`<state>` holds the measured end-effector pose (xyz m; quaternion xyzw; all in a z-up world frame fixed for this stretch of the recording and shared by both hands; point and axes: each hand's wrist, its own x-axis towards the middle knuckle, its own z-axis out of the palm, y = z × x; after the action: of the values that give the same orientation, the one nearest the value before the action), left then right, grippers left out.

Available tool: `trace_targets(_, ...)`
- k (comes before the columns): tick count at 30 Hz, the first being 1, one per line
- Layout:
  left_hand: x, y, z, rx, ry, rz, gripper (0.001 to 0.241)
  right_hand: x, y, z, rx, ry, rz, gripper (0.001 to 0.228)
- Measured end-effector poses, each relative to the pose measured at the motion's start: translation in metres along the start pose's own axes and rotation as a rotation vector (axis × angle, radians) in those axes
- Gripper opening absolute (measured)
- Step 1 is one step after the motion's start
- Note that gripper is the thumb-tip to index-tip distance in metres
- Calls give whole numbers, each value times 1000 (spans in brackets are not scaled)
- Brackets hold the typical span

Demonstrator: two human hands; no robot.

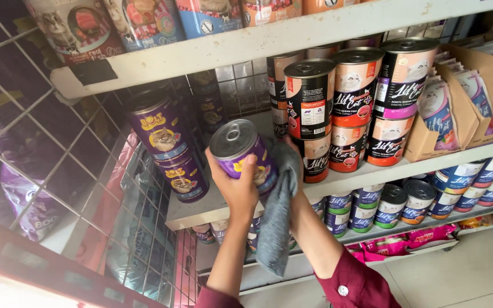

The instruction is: Wiping down canned pet food and store shelves with a cleaning cloth.

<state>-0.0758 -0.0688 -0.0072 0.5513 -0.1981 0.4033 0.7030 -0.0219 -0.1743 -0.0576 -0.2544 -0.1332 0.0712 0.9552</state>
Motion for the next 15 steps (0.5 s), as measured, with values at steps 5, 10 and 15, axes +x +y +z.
trace_targets(5,11,-20,-4,228,-3,186,88,-4,8,21,27,219,133,58)
trace_targets(10,20,-31,-13,306,-55,249,99,6,22,12,-23,199,209,58)
trace_targets(15,22,-72,-29,232,-12,26,85,-2,46,30,-226,460,-324,47)
